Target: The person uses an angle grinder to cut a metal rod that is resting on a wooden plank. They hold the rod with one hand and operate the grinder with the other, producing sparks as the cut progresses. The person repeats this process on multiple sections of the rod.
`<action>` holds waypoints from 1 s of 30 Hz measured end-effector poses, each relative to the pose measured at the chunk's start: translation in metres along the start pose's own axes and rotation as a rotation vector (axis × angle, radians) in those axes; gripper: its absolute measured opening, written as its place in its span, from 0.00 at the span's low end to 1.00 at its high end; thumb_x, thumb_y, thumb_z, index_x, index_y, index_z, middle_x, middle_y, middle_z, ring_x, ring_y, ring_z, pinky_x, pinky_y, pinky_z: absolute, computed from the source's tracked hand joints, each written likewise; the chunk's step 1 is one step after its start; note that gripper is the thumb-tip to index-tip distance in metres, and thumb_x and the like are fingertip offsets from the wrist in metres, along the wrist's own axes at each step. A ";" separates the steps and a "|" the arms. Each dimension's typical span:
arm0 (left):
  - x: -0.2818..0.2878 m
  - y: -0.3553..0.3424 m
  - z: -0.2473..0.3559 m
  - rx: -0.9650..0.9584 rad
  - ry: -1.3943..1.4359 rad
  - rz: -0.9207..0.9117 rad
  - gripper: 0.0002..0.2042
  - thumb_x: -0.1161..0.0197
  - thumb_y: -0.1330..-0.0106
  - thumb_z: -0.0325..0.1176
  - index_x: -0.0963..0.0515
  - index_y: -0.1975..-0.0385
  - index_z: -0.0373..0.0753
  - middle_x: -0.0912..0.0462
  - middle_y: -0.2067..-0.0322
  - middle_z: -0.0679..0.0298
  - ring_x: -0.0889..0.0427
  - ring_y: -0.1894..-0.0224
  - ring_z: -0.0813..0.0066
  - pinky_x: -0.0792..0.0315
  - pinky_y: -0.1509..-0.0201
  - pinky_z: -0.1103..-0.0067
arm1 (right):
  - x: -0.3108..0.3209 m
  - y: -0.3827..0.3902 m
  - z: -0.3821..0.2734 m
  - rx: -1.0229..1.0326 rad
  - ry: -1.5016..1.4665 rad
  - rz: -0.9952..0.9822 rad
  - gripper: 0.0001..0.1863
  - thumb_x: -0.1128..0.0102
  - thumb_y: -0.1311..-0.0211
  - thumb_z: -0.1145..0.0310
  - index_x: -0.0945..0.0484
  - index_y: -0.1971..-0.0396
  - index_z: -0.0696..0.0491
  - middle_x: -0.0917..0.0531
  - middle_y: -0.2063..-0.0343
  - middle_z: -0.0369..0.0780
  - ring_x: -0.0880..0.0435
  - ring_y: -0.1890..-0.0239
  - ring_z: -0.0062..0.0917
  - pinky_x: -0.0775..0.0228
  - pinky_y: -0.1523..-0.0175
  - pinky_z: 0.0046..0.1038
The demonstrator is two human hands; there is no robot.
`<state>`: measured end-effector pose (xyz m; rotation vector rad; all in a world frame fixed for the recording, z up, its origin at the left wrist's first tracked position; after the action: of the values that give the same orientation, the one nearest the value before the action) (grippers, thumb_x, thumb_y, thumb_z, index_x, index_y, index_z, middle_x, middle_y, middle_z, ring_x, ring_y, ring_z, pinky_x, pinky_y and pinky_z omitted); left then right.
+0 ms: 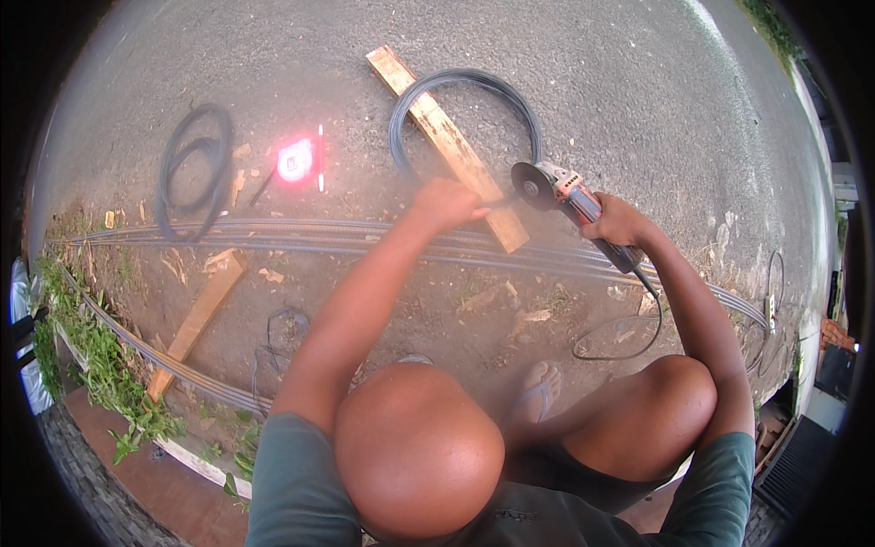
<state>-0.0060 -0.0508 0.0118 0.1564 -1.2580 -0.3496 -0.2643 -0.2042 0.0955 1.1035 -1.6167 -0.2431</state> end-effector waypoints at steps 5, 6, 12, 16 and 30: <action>0.002 -0.001 0.001 0.018 -0.002 -0.041 0.27 0.50 0.25 0.60 0.12 0.70 0.44 0.12 0.71 0.58 0.12 0.65 0.58 0.22 0.61 0.63 | 0.000 0.003 -0.001 -0.002 -0.010 -0.017 0.39 0.28 0.58 0.55 0.23 0.45 0.62 0.15 0.56 0.53 0.15 0.53 0.42 0.25 0.44 0.37; 0.003 -0.001 0.002 0.018 -0.003 -0.040 0.27 0.50 0.25 0.59 0.13 0.70 0.44 0.12 0.71 0.58 0.12 0.65 0.58 0.22 0.61 0.63 | 0.000 0.003 0.000 -0.004 -0.010 -0.016 0.39 0.28 0.58 0.55 0.23 0.45 0.62 0.15 0.56 0.53 0.15 0.53 0.42 0.25 0.44 0.37; 0.004 -0.001 0.002 0.028 0.005 -0.057 0.27 0.51 0.24 0.59 0.13 0.70 0.44 0.12 0.71 0.59 0.12 0.65 0.58 0.22 0.60 0.63 | 0.001 0.001 -0.001 -0.002 -0.001 -0.017 0.38 0.29 0.58 0.55 0.23 0.47 0.63 0.15 0.57 0.54 0.15 0.54 0.42 0.25 0.45 0.37; 0.003 -0.001 0.002 0.026 -0.002 -0.063 0.28 0.51 0.24 0.59 0.13 0.69 0.44 0.11 0.70 0.59 0.12 0.64 0.58 0.22 0.60 0.63 | 0.001 0.000 -0.003 0.009 -0.017 -0.012 0.38 0.29 0.59 0.55 0.23 0.47 0.63 0.15 0.57 0.54 0.15 0.54 0.43 0.25 0.45 0.37; 0.003 0.000 0.003 0.010 0.000 -0.014 0.27 0.50 0.25 0.60 0.12 0.69 0.44 0.11 0.70 0.58 0.12 0.64 0.57 0.21 0.60 0.63 | 0.000 -0.009 -0.003 0.007 0.002 0.010 0.39 0.28 0.59 0.54 0.23 0.47 0.64 0.15 0.58 0.54 0.14 0.55 0.43 0.24 0.46 0.37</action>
<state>-0.0079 -0.0514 0.0155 0.1739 -1.2591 -0.3555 -0.2571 -0.2077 0.0906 1.1005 -1.6222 -0.2297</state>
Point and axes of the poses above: each hand's wrist, its own y-axis away from the middle knuckle, its own x-axis out of the back of the hand, z = x × y, the point moved 4 cm from there along -y, towards the middle knuckle
